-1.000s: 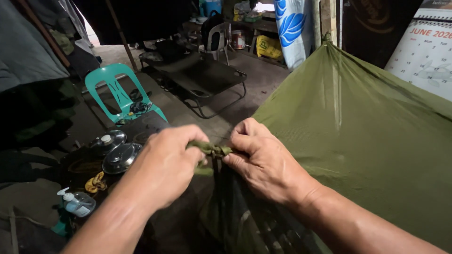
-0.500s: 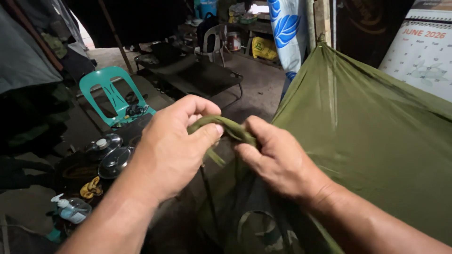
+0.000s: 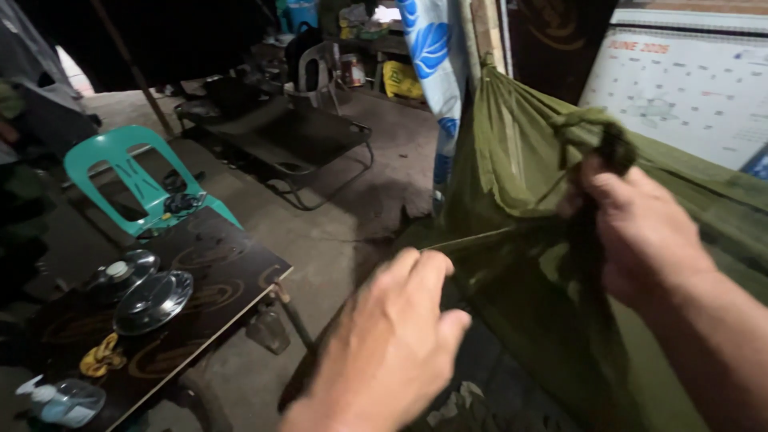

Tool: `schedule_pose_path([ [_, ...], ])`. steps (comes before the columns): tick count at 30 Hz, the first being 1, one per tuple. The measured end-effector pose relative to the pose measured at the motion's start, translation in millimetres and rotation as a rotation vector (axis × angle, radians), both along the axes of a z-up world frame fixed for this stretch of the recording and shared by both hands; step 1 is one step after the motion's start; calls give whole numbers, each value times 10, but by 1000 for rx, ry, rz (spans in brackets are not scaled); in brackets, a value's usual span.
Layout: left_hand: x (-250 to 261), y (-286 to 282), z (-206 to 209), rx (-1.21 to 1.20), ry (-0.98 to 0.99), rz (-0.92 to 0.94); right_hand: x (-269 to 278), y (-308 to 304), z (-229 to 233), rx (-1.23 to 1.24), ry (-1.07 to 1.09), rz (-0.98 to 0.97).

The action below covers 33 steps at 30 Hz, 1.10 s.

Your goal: Untying and dismantling a green mosquito net from its supports above a cot.

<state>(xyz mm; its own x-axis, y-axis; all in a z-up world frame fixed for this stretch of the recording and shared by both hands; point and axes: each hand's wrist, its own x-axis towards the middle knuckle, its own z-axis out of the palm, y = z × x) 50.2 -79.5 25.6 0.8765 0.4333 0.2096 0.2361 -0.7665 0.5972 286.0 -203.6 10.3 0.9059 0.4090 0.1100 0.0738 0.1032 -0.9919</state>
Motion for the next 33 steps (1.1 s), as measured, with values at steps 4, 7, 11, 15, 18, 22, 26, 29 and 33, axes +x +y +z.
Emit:
schedule_pose_path([
  [4,277,-44,-346,-357,63,-32,172,-138,-148,169,-31,32],
  [7,495,-137,-479,-456,75,-44,-16,-157,-124,-106,77,-7],
  [11,747,-269,-570,-405,-63,-84,-295,-64,-174,14,211,131],
  [15,1059,-324,-833,-323,10,13,-262,-210,-435,-67,190,233],
  [18,1231,-288,-1016,-393,-100,-35,-177,-366,-634,-99,49,321],
  [22,1361,-266,-1010,-543,-165,-79,-301,-525,-528,-270,-80,381],
  [26,1470,-326,-888,-677,-214,-338,-212,-696,-536,-243,-288,389],
  [29,1575,-428,-809,-722,-255,-438,-41,-858,-661,-349,-464,415],
  [33,1712,-607,-715,-814,-355,-671,244,-1227,-1048,-333,-552,265],
])
